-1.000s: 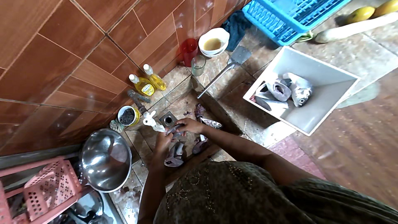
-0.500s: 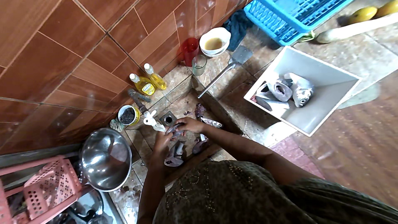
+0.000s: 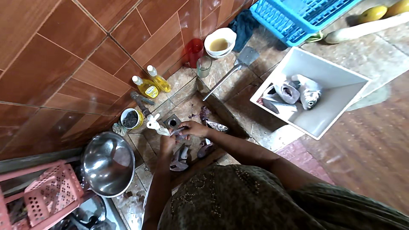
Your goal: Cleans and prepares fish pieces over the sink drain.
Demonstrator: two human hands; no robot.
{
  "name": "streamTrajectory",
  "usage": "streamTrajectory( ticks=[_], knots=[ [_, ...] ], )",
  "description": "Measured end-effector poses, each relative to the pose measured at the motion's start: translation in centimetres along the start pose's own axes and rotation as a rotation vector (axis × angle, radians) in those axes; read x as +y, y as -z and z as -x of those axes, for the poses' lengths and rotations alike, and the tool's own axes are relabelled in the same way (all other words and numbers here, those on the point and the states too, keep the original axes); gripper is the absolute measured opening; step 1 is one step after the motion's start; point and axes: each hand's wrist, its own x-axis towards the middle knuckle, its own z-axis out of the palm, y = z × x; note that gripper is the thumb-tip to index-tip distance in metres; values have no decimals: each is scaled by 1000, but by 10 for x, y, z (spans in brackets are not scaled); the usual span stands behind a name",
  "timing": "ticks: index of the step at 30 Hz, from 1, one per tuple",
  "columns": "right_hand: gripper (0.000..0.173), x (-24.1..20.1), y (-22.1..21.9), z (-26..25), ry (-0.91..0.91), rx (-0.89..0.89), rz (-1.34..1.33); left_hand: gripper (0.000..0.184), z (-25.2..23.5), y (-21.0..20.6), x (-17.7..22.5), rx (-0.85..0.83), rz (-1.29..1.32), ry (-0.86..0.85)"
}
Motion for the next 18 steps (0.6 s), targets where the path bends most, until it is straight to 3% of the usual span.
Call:
streamTrajectory(
  ticks=[8,12,18],
  knots=[
    [26,7,14,3,-44,24,-113,30,10,19,1,-136,398,0],
    [25,9,13,3,-45,22,-146,30,11,22,3,-139,354,-3],
    [32,1,6,6,-1,12,-109,30,2,12,-5,-23,61,-65]
  ],
)
